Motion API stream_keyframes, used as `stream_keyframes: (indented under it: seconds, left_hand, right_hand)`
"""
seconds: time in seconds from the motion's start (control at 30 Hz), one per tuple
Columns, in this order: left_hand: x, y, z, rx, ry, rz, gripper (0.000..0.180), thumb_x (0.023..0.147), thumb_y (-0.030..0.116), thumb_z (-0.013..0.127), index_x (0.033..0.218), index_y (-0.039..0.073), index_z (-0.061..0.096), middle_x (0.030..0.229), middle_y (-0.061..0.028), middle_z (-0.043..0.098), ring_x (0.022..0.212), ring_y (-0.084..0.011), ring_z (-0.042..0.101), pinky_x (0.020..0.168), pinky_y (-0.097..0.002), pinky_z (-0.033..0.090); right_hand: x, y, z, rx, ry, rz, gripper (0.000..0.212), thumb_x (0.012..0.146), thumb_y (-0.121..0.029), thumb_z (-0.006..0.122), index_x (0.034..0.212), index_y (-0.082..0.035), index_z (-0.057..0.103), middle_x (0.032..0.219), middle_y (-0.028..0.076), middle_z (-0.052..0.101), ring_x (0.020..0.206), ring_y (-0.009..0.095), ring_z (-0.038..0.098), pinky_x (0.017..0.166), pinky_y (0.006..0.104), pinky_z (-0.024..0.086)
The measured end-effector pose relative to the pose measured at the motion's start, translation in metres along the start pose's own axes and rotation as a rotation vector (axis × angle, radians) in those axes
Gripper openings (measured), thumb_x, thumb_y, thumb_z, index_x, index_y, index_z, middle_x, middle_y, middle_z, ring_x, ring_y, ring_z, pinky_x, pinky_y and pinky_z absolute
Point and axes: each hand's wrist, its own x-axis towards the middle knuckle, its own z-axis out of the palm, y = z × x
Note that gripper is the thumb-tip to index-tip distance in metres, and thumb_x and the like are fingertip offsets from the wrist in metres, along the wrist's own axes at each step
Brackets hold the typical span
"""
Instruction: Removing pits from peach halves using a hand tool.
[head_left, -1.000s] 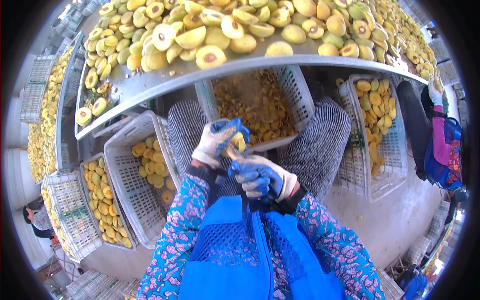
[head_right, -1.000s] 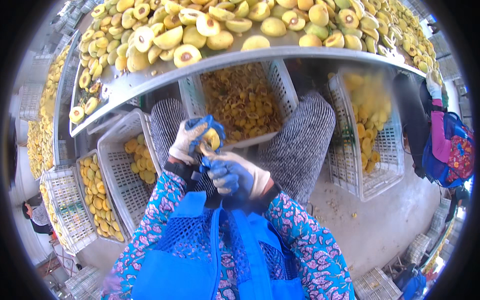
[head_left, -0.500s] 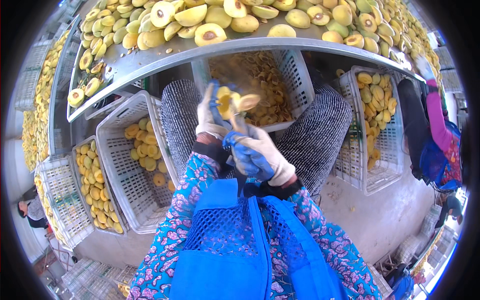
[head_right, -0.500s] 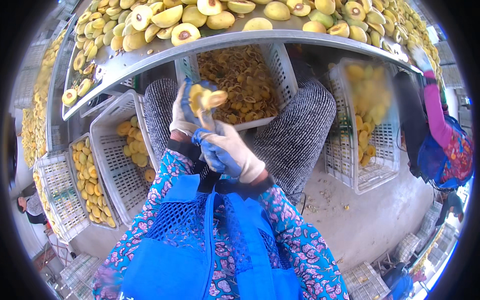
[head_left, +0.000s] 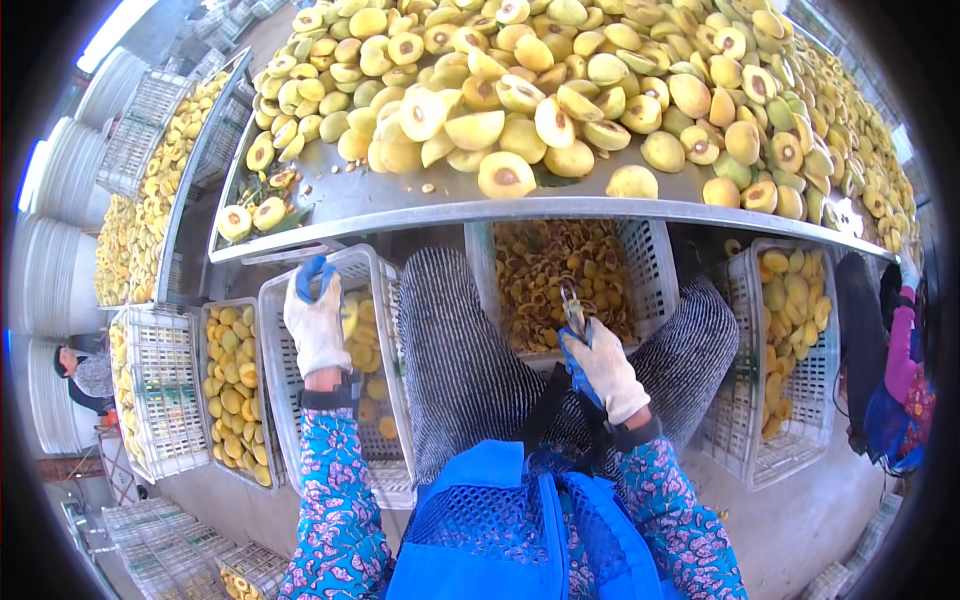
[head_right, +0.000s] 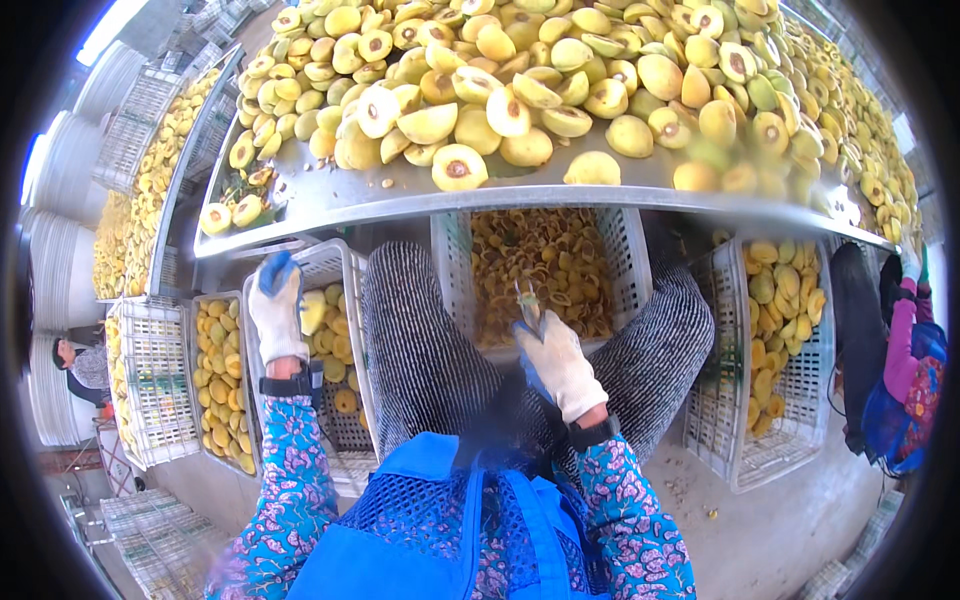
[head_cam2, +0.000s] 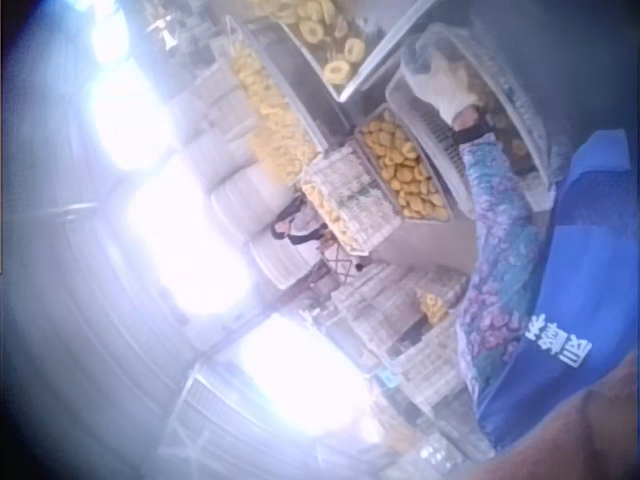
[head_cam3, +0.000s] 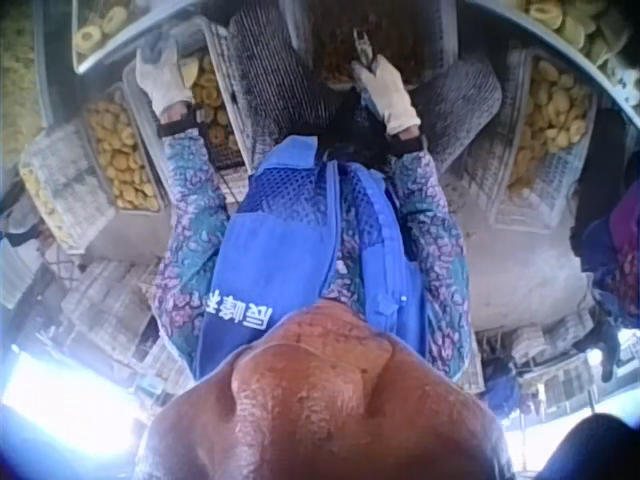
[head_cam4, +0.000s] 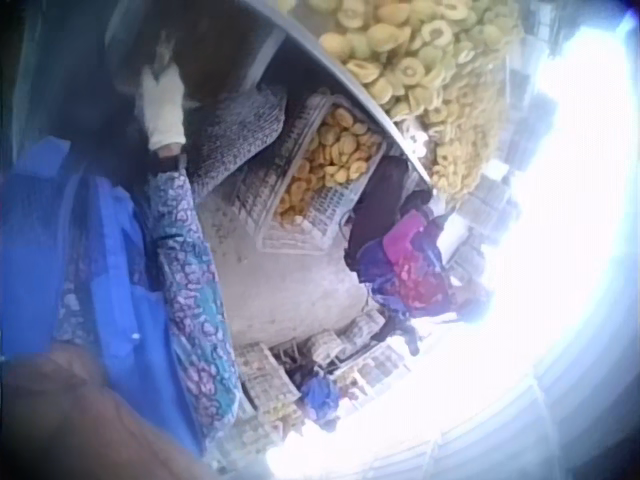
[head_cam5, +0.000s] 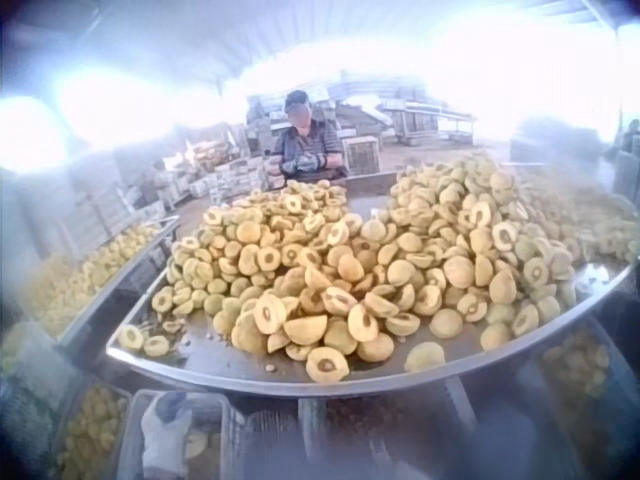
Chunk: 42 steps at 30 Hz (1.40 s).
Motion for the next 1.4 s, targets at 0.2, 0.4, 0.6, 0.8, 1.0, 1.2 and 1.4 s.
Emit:
stream_keyframes:
  seconds: [0.2,0.4,0.6,0.8,1.0,1.2,1.4]
  left_hand:
    - [0.067,0.092,0.111,0.009,-0.248,0.392,0.054,0.081,0.014,0.069,0.128,-0.001,0.047,0.122,-0.0131,0.056,0.109,-0.0197,0.056,0.092,-0.0284,0.043]
    - [0.139,0.08,0.153,0.644,-0.372,0.559,0.058,0.072,0.034,0.077,0.118,0.006,0.057,0.11,-0.0154,0.061,0.099,-0.0255,0.06,0.084,-0.0324,0.048]
    - [0.107,0.082,0.136,0.072,-0.325,0.439,0.028,0.071,0.005,0.073,0.098,0.003,0.066,0.088,-0.0045,0.068,0.078,-0.0116,0.062,0.072,-0.0253,0.05]
    - [-0.029,0.09,0.123,-0.531,-0.512,-0.134,0.026,0.079,0.002,0.069,0.103,-0.002,0.062,0.094,-0.0055,0.066,0.08,-0.0125,0.062,0.074,-0.024,0.05]
    - [-0.082,0.051,0.113,-0.742,-0.621,-0.475,0.035,0.093,0.031,0.052,0.103,-0.002,0.06,0.096,-0.0123,0.066,0.086,-0.0191,0.065,0.077,-0.0292,0.052]
    - [-0.087,0.021,0.123,-1.069,-0.897,-0.987,0.055,0.095,0.048,0.039,0.112,-0.002,0.054,0.102,-0.0155,0.063,0.09,-0.0273,0.063,0.08,-0.0402,0.054]
    - [-0.095,0.007,0.135,-1.17,-0.72,-0.775,0.051,0.097,0.043,0.038,0.112,-0.003,0.054,0.102,-0.0157,0.063,0.092,-0.0277,0.063,0.08,-0.0403,0.054]
  right_hand:
    - [0.007,0.019,0.009,-0.026,0.028,-0.077,0.041,0.086,-0.033,0.057,0.099,0.005,0.052,0.086,0.024,0.063,0.084,0.039,0.061,0.073,0.0423,0.046]
    - [0.003,0.012,0.008,0.049,-0.022,0.0,0.039,0.086,-0.033,0.058,0.098,0.004,0.053,0.086,0.023,0.063,0.083,0.037,0.061,0.072,0.0417,0.046]
    - [0.005,0.015,0.013,0.224,0.005,-0.083,0.033,0.085,-0.026,0.06,0.096,0.004,0.054,0.08,0.011,0.061,0.074,0.02,0.059,0.067,0.033,0.046]
    - [-0.022,-0.08,0.007,0.843,-0.051,-0.144,0.019,0.089,-0.023,0.06,0.095,-0.006,0.054,0.06,-0.004,0.045,0.041,0.006,0.04,0.035,0.0213,0.031]
    - [-0.032,-0.085,0.003,0.77,-0.103,-0.106,0.028,0.083,-0.016,0.067,0.106,-0.002,0.059,0.058,-0.004,0.048,0.041,0.003,0.039,0.035,0.0192,0.027]
    - [-0.022,-0.061,0.004,0.297,0.005,-0.232,0.032,0.081,-0.024,0.067,0.098,0.002,0.058,0.075,0.009,0.062,0.066,0.014,0.059,0.059,0.0267,0.045]
    - [-0.054,-0.046,0.02,-0.201,0.227,-0.319,0.028,0.085,-0.021,0.06,0.096,0.003,0.05,0.082,0.025,0.061,0.079,0.037,0.063,0.068,0.0398,0.048]
